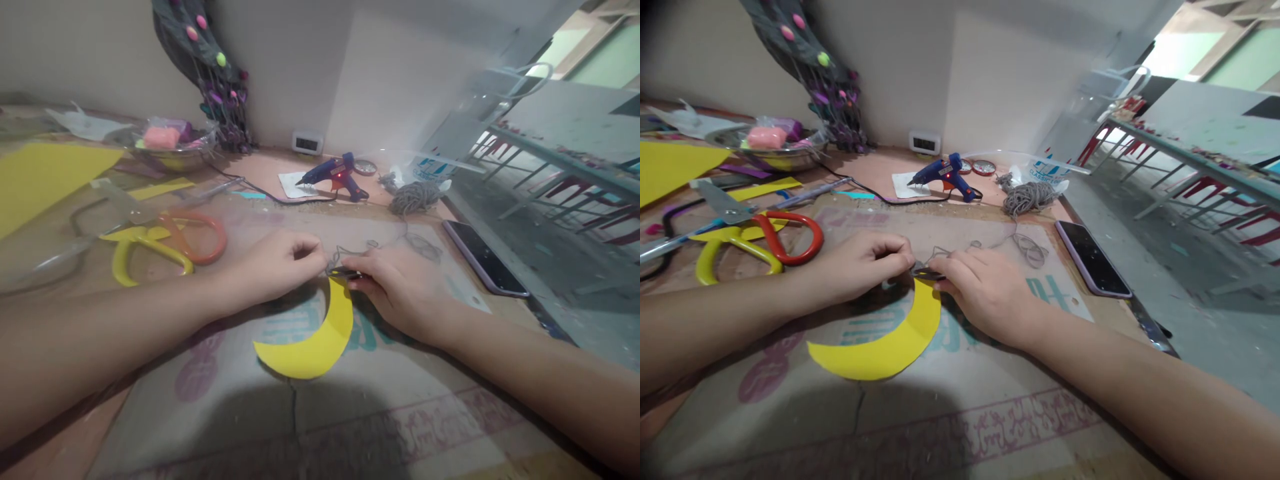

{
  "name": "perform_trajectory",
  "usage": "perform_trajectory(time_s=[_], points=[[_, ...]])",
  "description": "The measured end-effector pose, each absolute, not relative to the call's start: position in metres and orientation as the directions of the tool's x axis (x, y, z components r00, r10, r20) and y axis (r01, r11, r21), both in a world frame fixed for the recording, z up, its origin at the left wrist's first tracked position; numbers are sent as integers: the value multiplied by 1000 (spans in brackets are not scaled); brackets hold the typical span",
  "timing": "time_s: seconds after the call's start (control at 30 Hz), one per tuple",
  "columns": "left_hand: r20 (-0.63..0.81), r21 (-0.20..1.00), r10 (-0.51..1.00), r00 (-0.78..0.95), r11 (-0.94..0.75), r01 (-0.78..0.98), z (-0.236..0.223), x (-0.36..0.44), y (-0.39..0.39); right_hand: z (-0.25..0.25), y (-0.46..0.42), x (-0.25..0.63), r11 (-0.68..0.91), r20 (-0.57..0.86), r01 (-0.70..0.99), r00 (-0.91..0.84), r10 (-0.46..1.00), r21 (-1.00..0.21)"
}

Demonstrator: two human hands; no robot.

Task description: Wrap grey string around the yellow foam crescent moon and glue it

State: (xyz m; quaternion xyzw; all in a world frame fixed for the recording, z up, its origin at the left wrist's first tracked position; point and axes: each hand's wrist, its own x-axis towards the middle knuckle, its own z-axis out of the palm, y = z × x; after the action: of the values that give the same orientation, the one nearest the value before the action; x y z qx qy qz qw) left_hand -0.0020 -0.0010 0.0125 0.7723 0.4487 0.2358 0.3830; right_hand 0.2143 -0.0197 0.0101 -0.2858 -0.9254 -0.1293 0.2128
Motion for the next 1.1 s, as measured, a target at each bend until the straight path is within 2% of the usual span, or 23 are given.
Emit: perform_trajectory(time_s=[1.1], points=[[40, 781, 840, 542, -365, 507, 11, -1, 1, 1, -17, 217, 815, 440, 563, -772, 459, 139]])
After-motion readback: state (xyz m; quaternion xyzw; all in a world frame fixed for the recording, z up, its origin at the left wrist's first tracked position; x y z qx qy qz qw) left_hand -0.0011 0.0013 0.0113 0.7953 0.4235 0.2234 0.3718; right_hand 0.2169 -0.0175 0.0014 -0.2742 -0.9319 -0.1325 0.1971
